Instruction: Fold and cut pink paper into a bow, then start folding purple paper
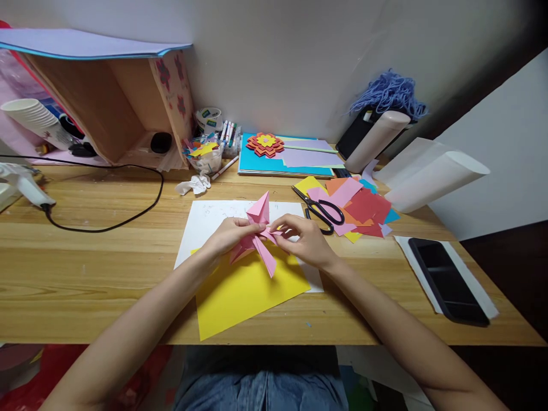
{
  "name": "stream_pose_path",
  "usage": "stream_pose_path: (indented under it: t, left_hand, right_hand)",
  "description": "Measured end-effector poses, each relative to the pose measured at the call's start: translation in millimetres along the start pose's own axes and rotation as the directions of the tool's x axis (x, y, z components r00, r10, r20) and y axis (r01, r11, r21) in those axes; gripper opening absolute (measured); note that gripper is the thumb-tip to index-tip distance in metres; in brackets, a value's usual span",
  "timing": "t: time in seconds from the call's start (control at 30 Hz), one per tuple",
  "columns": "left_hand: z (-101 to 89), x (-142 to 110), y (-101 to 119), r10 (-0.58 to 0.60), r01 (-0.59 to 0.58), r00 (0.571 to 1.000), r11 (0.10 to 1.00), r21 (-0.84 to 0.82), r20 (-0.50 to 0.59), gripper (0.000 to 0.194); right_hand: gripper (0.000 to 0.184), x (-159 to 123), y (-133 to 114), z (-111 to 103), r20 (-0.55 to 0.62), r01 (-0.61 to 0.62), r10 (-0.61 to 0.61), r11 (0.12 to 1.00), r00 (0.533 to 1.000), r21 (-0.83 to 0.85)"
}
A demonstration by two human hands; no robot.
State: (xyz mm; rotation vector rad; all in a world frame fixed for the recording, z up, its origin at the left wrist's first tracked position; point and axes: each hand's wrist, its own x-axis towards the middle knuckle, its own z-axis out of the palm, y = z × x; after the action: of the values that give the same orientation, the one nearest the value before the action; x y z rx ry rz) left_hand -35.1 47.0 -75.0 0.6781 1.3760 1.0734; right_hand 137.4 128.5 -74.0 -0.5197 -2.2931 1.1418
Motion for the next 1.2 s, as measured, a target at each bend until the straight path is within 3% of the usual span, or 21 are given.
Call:
stream_pose_path:
  t: [0.2,0.33,0.53,0.8,1.2]
  left_hand:
    - [9.2,-2.2,-1.0,0.054,-0.053,0.996,0.999,0.008,-0.077,0.028]
    - [12.4,-5.5,3.3,0.059,-0.061,0.995,0.998,-0.02,-0.076,0.027]
    - [13.1,-7.0,6.1,0.053,-0.053,0.995,0.999,-0.002,-0.085,0.028]
    - [12.7,-4.6,2.6,0.077,-0.074,0.993,0.997,0.039,-0.092,0.026]
    - [18.4,-4.9,-5.6,0.138,-0.122,0.984,0.983,0.135,-0.113,0.027]
  right_hand:
    - [0.021,1.2,2.6,6.6,-0.008,-0.242,0.251,0.943,0.968,0.229]
    - [0.022,3.1,4.9,7.1,-0.012,-0.297,0.316,0.902,0.949,0.313]
    - [0.027,3.4,11.9,5.4,0.074,-0.395,0.408,0.798,0.91,0.454]
    - [0.026,4.4,9.7,3.2,0.088,-0.442,0.448,0.797,0.89,0.411]
    - [0.018,6.5,11.3,6.7,0.117,-0.438,0.43,0.802,0.895,0.405]
